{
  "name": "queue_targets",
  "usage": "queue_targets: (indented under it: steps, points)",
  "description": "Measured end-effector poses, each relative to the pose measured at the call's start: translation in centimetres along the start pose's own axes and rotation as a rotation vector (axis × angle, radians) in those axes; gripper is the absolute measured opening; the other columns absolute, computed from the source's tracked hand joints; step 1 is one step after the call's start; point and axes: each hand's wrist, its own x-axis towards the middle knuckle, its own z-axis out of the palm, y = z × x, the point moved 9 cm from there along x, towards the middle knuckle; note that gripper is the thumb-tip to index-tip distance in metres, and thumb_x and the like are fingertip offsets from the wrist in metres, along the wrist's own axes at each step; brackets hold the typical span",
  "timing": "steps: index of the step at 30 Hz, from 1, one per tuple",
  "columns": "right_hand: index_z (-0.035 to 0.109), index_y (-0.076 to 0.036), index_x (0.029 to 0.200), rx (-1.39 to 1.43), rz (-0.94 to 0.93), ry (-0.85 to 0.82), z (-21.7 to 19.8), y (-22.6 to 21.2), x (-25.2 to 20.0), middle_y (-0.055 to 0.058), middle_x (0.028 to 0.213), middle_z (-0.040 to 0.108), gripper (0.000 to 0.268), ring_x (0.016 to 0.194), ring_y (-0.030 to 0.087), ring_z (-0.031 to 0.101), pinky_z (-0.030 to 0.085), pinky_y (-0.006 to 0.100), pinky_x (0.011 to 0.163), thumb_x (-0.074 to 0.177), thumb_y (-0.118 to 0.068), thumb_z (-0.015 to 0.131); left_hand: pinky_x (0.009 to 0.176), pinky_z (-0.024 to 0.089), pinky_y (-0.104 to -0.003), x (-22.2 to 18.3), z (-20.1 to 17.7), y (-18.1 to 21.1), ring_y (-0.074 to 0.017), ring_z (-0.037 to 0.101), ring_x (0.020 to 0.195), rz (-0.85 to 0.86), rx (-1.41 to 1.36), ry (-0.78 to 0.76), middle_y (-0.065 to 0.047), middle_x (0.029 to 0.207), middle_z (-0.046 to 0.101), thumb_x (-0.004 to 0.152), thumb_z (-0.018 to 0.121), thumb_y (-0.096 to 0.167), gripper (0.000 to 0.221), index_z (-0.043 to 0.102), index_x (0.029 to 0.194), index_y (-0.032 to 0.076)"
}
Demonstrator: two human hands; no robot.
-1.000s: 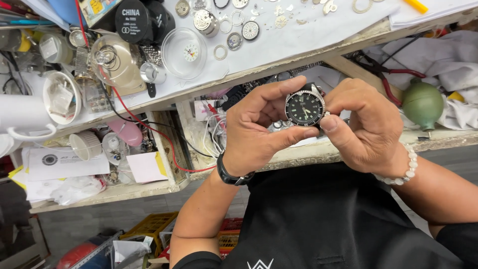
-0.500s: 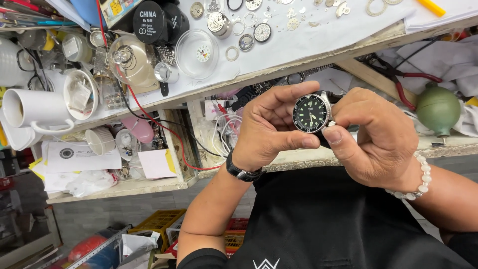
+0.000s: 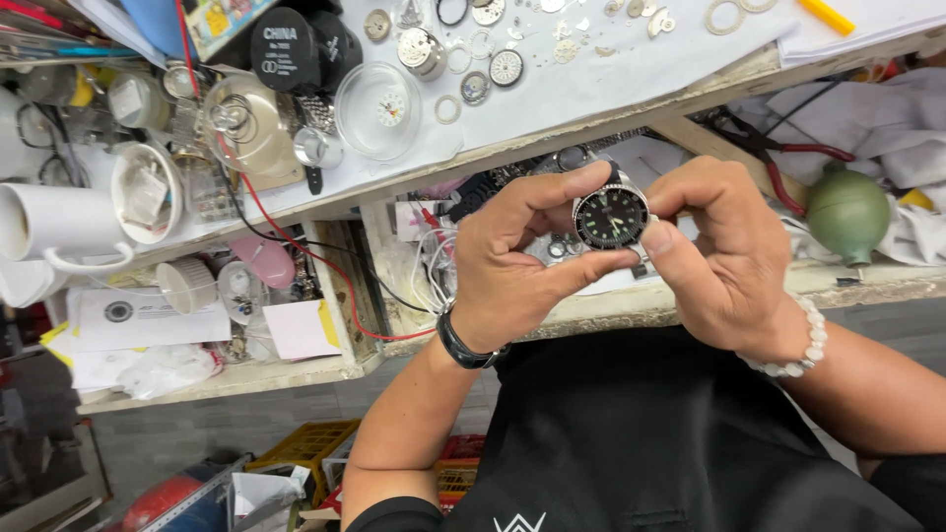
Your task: A person is repairing a wristwatch at a workbench, using pliers to adjust the strap and then reassembling the watch components.
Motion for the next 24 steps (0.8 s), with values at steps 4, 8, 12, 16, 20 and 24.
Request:
queue_targets:
  steps: [4, 8, 12, 16, 20, 24]
  points:
    - [0.049, 0.001, 0.103, 0.115, 0.011, 0.023, 1.0, 1.8, -0.7, 0.015, 0.099, 0.055, 0.019, 0.085, 0.023, 0.054, 0.044, 0.035, 0.081, 0.109, -0.017, 0.043, 0.092, 0.067, -0.022, 0.0, 0.1, 0.9, -0.0092, 0.074, 0.104, 0.140, 0.172, 0.010, 0.000, 0.127, 0.074, 0.087, 0.094, 0.017, 0.054, 0.065, 0.132, 0.020]
    - [0.051, -0.001, 0.097, 0.209, -0.075, 0.095, 1.0, 2.3, -1.2, 0.011, 0.088, 0.052, 0.029, 0.078, 0.024, 0.049, 0.041, 0.038, 0.075, 0.113, -0.022, 0.038, 0.094, 0.069, -0.024, -0.3, 0.6, 1.5, -0.0124, 0.076, 0.113, 0.216, 0.204, -0.050, 0.002, 0.134, 0.071, 0.091, 0.093, 0.015, 0.053, 0.063, 0.135, 0.017]
    - [0.053, -0.001, 0.105, 0.178, -0.136, 0.087, 0.7, 1.3, -0.6, 0.012, 0.094, 0.061, 0.029, 0.084, 0.023, 0.055, 0.045, 0.037, 0.082, 0.109, -0.029, 0.044, 0.095, 0.069, -0.024, -0.3, 0.5, 1.7, -0.0122, 0.077, 0.112, 0.232, 0.176, -0.037, 0.001, 0.134, 0.071, 0.091, 0.092, 0.014, 0.052, 0.063, 0.134, 0.017]
    - [0.050, -0.004, 0.105, 0.125, -0.138, 0.041, 0.8, 1.4, -0.8, 0.010, 0.093, 0.058, 0.022, 0.085, 0.022, 0.054, 0.045, 0.035, 0.080, 0.108, -0.026, 0.051, 0.094, 0.069, -0.024, -0.4, 0.4, 2.0, -0.0136, 0.078, 0.111, 0.275, 0.210, -0.033, 0.001, 0.132, 0.072, 0.094, 0.090, 0.011, 0.049, 0.063, 0.134, 0.017]
    - [0.054, -0.003, 0.098, 0.039, -0.156, -0.100, 1.6, 1.1, -0.4, 0.010, 0.087, 0.054, 0.033, 0.076, 0.024, 0.051, 0.042, 0.036, 0.072, 0.110, -0.031, 0.041, 0.091, 0.069, -0.025, -0.4, 0.1, 2.0, -0.0137, 0.078, 0.110, 0.270, 0.211, -0.026, 0.001, 0.131, 0.072, 0.092, 0.092, 0.013, 0.049, 0.064, 0.132, 0.016]
    - [0.049, -0.004, 0.105, 0.096, -0.148, -0.059, 1.1, 1.7, -0.5, 0.011, 0.095, 0.056, 0.029, 0.087, 0.024, 0.056, 0.045, 0.035, 0.080, 0.105, -0.032, 0.054, 0.092, 0.069, -0.024, -0.5, 0.1, 1.7, -0.0121, 0.076, 0.112, 0.214, 0.188, -0.024, 0.000, 0.129, 0.073, 0.091, 0.091, 0.014, 0.050, 0.064, 0.132, 0.018]
